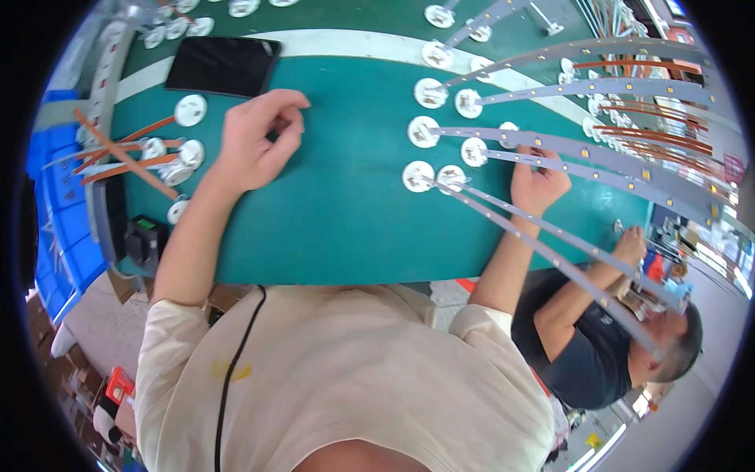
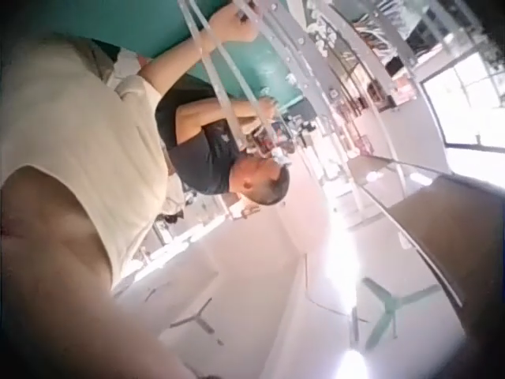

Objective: Manually attaching small components to LED strips at a factory workstation.

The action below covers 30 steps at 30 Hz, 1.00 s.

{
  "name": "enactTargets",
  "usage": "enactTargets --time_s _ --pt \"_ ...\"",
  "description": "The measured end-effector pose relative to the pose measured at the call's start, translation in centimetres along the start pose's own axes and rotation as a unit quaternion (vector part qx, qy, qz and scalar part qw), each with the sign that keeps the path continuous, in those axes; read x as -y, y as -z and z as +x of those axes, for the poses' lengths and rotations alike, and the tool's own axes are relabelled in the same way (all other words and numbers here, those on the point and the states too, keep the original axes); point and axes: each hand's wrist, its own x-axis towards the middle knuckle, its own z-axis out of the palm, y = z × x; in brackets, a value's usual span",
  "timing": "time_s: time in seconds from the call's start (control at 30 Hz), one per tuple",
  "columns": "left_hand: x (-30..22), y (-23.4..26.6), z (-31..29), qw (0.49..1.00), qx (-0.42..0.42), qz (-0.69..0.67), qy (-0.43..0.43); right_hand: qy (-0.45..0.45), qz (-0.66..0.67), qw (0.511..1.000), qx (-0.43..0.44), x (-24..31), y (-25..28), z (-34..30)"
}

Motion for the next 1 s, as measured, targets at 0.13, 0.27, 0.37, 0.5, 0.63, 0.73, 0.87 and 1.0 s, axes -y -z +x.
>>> enactTargets --time_s 0.13,0.27,0.37,0.5,0.63,0.73,0.87,1.0 --pt "-0.1 -0.5 0.1 1.0 -0.001 0.009 -0.008 -0.022 -0.047 0.999 0.012 1.8 2.2 0.1" --pt "-0.3 -0.3 0.0 0.999 0.007 0.027 -0.027 0.082 -0.119 0.989 -0.003 3.9 6.9 -4.3" --pt "0.1 -0.8 -0.4 0.998 0.003 0.044 -0.055 0.12 -0.051 0.99 0.053 10.7 7.7 -8.2" --pt "0.0 -1.1 -0.4 0.977 0.06 0.178 -0.106 0.148 0.11 0.973 0.142 17.6 5.1 -11.1" --pt "0.1 -1.3 -0.7 0.969 0.062 0.206 -0.121 0.234 0.259 0.914 0.206 23.0 -0.9 -8.2" --pt "0.2 -0.9 -0.9 0.966 0.073 0.213 -0.124 0.252 0.212 0.905 0.271 29.3 -5.5 -4.6" --pt "-1.7 1.5 -1.6 0.976 0.036 0.08 -0.199 0.324 0.175 0.88 0.3 36.0 -12.7 -2.7" --pt "-0.3 -0.8 -1.6 0.966 0.03 0.212 -0.148 0.303 -0.055 0.833 0.459 41.6 -16.3 -4.5"
